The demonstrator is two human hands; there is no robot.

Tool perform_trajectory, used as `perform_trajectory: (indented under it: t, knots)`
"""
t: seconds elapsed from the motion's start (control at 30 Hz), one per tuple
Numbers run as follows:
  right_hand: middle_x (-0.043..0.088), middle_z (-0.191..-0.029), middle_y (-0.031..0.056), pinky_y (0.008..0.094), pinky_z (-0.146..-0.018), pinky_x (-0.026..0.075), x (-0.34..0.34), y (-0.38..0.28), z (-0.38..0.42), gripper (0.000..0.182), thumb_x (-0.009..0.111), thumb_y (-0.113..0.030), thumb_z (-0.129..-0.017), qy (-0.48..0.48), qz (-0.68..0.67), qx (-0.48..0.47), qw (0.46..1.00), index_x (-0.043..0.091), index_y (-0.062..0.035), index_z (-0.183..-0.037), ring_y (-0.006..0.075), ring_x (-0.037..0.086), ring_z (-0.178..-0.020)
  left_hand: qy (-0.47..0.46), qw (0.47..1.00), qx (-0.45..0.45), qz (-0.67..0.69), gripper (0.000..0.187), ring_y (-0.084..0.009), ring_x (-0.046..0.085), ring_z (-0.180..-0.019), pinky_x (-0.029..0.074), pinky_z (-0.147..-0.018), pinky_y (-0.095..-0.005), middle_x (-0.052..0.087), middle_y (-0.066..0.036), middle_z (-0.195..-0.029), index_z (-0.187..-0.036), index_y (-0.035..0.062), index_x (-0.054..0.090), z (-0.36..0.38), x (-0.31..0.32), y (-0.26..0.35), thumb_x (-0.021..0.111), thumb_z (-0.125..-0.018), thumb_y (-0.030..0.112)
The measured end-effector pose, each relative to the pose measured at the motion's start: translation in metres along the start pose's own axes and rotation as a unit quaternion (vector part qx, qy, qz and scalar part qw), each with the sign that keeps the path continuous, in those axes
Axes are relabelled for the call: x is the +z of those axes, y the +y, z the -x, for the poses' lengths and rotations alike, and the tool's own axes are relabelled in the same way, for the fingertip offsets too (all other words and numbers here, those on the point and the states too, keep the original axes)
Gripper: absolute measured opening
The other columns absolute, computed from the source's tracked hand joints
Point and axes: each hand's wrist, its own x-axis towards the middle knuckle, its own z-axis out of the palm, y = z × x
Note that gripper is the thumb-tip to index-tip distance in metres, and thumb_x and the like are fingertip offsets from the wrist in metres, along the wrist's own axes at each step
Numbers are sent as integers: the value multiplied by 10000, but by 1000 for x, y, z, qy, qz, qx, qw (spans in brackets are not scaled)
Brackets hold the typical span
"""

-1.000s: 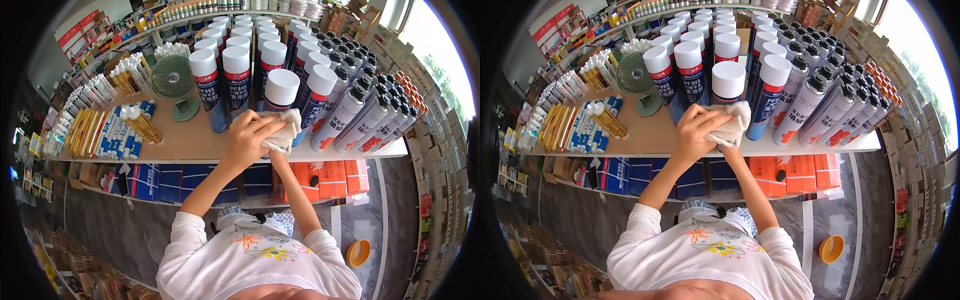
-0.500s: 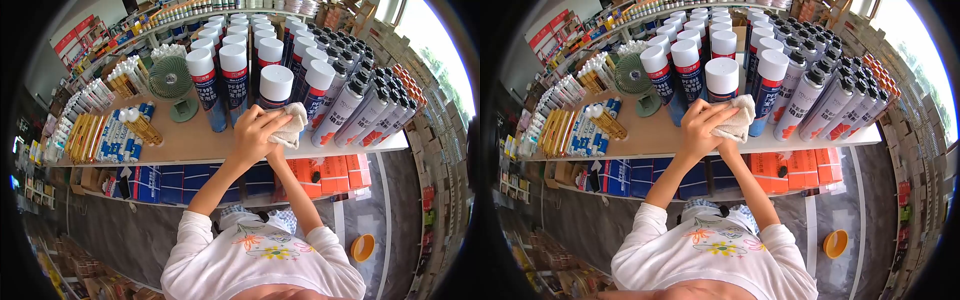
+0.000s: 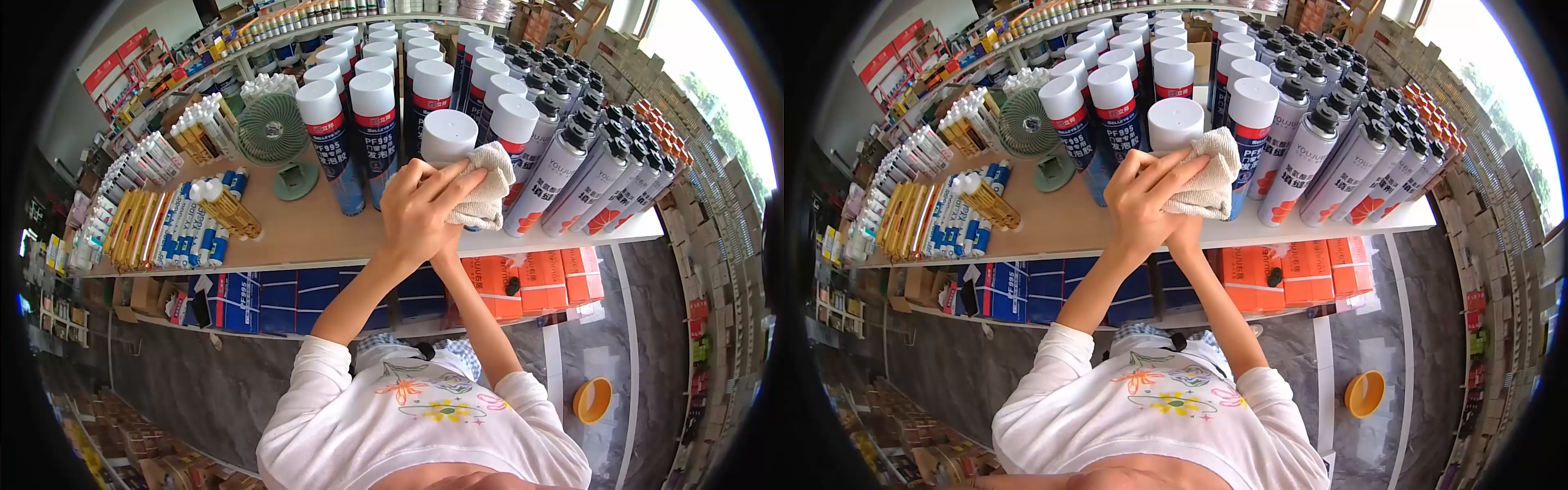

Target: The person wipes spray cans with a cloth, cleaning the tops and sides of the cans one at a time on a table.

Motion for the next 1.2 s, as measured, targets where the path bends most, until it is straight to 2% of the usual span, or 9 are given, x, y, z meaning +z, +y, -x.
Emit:
perform_trajectory:
  t: [0.23,0.37,0.5,0.6,0.7,0.77,0.93,1.0,1.2]
  knots:
    - [550,-1290,128,377,-998,436,-1,2,-7,451,636,-176,-929,8,-7,-8,1000,486,-33,-1330,244,546,-1178,-76,996,-10,41,526,-178,542,-782,503,-691,-299,717,27,-1042,-1056,180,767,16,-4,-11,739,-542,72]
    - [565,-1271,123,369,-985,447,-4,-4,-11,446,651,-173,-919,4,9,-14,1000,499,-30,-1313,234,563,-1156,15,999,43,30,525,-178,568,-805,511,-698,-296,724,24,-1035,-1055,183,767,-2,-15,-26,766,-537,97]
    - [575,-1245,120,366,-972,456,-7,32,-11,451,679,-185,-893,27,-69,-27,997,521,-36,-1288,225,574,-1133,-37,997,9,72,525,-179,571,-789,507,-713,-296,728,16,-1061,-1036,177,771,27,-11,-37,790,-520,81]
    - [569,-1232,105,360,-984,449,-18,44,-11,447,678,-184,-891,10,-197,83,977,518,-40,-1283,222,567,-1123,-36,995,10,95,510,-181,568,-794,500,-713,-293,733,14,-1056,-1025,174,775,33,-9,-40,793,-524,77]
    - [536,-1242,118,376,-978,449,-26,16,-19,551,749,-213,-833,-14,-52,-5,999,501,-28,-1288,247,562,-1162,-2,996,21,85,483,-184,565,-796,491,-701,-290,737,14,-1035,-1011,164,777,15,-13,-42,805,-536,80]
    - [549,-1239,144,373,-990,442,-26,18,-27,595,779,-215,-801,-39,-7,16,999,501,-22,-1291,263,566,-1179,52,994,27,95,469,-187,560,-792,487,-685,-289,736,14,-1035,-1002,160,778,-2,-18,-46,812,-540,91]
    - [630,-1136,163,349,-924,487,-39,24,-38,622,810,-193,-760,-33,53,-54,997,468,-15,-1248,286,642,-1077,-39,988,14,149,439,-192,563,-791,513,-716,-299,740,7,-1018,-989,148,782,28,-11,-55,809,-555,88]
    - [663,-1047,151,337,-845,522,-41,10,-38,668,833,-193,-739,-39,15,-31,999,397,-24,-1215,256,684,-974,-46,985,12,166,441,-193,567,-796,513,-710,-299,741,5,-1012,-990,150,784,28,-11,-58,808,-555,88]
    - [653,-1061,147,328,-858,507,-42,14,-47,668,850,-226,-733,-72,16,-30,997,396,-33,-1183,191,655,-1007,-17,978,-7,207,434,-203,573,-798,496,-736,-293,746,-26,-1012,-1004,137,783,11,-10,-66,827,-577,80]
